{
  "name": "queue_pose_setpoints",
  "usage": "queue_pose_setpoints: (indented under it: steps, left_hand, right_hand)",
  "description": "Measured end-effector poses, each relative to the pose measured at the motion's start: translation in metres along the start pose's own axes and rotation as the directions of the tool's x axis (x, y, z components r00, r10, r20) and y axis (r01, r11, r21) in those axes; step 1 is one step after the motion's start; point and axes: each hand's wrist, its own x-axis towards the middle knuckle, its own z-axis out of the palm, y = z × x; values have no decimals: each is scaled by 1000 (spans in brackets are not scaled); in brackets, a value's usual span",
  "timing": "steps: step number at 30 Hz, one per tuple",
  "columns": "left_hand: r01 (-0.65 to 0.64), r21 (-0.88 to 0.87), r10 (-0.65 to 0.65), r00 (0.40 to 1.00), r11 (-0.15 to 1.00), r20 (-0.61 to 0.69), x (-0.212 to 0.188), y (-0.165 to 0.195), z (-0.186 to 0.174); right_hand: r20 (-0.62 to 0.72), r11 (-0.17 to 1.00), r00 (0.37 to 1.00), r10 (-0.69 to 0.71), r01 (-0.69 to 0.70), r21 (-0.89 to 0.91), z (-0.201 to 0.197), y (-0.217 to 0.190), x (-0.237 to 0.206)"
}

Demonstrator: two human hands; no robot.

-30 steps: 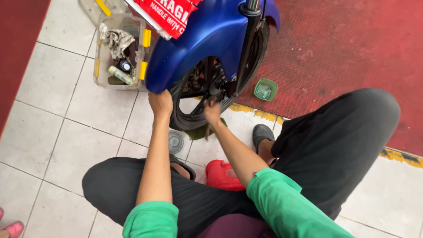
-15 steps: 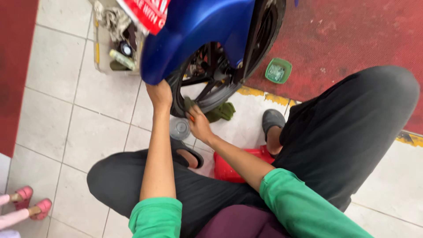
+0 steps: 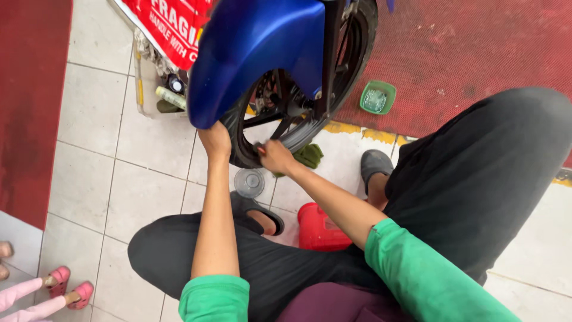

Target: The person sits on the floor and scrubs the front wheel and brake disc of a blue motorcycle using a green cloth. They wipe the tire, rim, and brake components repeatedly while seated.

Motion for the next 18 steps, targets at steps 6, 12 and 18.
queue_pose_setpoints:
  steps: [6,12,18]
  left_hand:
    - [67,28,-66,998,997,-13,0,6,0]
    - [90,-42,-89,996,995,10,3,17,-1]
    - [-135,-32,136,991,990,14,0,19,-1]
  right_hand:
    - [-299,900,950,-86,203,386,19,-2,0]
    - [-295,970,944,145,-77,229,-3,3,-18]
    - [-554,669,800,229,285,687,-48,-81,-4]
